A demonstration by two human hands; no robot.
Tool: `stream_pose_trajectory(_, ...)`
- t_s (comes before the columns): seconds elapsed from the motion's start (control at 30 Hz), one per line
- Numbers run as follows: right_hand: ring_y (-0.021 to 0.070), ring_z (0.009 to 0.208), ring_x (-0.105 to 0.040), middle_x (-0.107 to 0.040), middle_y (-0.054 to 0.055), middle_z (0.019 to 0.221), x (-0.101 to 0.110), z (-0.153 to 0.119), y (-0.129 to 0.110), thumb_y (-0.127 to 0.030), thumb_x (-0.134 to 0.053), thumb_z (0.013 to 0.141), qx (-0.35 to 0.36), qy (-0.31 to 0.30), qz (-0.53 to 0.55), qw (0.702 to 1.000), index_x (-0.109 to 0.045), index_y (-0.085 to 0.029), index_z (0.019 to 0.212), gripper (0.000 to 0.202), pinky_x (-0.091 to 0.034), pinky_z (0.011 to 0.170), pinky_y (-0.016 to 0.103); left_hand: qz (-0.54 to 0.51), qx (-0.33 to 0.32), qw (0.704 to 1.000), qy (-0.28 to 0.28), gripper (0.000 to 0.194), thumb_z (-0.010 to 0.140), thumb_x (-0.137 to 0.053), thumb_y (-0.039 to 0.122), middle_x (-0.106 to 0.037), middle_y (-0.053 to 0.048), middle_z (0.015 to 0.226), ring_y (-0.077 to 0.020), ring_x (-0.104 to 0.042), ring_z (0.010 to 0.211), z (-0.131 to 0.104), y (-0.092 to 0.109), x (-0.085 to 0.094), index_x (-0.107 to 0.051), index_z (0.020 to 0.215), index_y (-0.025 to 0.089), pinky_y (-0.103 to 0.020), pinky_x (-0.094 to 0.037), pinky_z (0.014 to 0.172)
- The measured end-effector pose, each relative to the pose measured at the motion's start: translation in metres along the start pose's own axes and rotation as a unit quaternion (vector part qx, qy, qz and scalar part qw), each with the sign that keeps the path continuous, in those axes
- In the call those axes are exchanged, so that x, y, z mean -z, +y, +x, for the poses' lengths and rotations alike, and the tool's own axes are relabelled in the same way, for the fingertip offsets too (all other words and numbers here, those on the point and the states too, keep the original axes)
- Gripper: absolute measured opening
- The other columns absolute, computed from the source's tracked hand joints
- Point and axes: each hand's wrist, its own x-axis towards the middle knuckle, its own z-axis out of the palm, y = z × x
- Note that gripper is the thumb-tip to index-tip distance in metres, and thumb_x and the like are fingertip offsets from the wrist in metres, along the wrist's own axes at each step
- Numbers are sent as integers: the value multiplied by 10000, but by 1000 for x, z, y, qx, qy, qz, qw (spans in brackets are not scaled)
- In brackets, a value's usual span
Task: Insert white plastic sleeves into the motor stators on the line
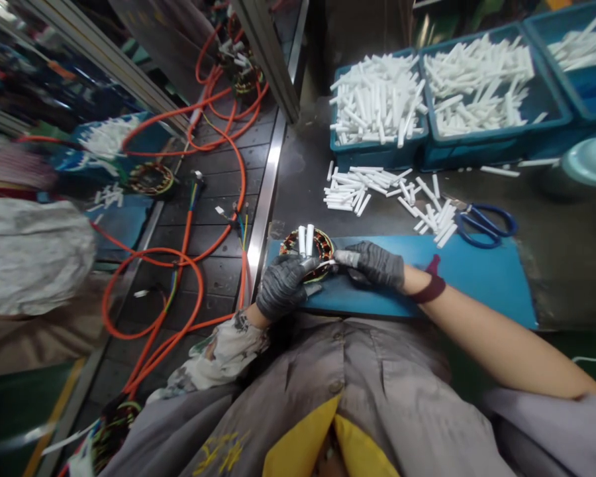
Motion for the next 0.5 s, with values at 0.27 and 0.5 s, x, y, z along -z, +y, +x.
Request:
stream_pose_trajectory(0.27,206,661,-663,-731,70,733,-1,1,-8,-544,-404,967,33,84,-167,982,-709,-211,794,483,-514,683,335,20,-31,999,-14,392,918,-654,387,-759,-112,1041,-243,-717,988,0,0,3,-668,1236,158,-394,-515,977)
stream_pose_trajectory(0.5,112,358,-432,-461,-10,355,-14,11,-10,-828,-351,868,-68,-33,75,994,-449,-238,441,735,-448,484,288,17,-24,995,-90,377,936,-624,381,-752,-114,1094,-241,-712,1030,-1,-2,3,-662,1254,183,-415,-507,1016)
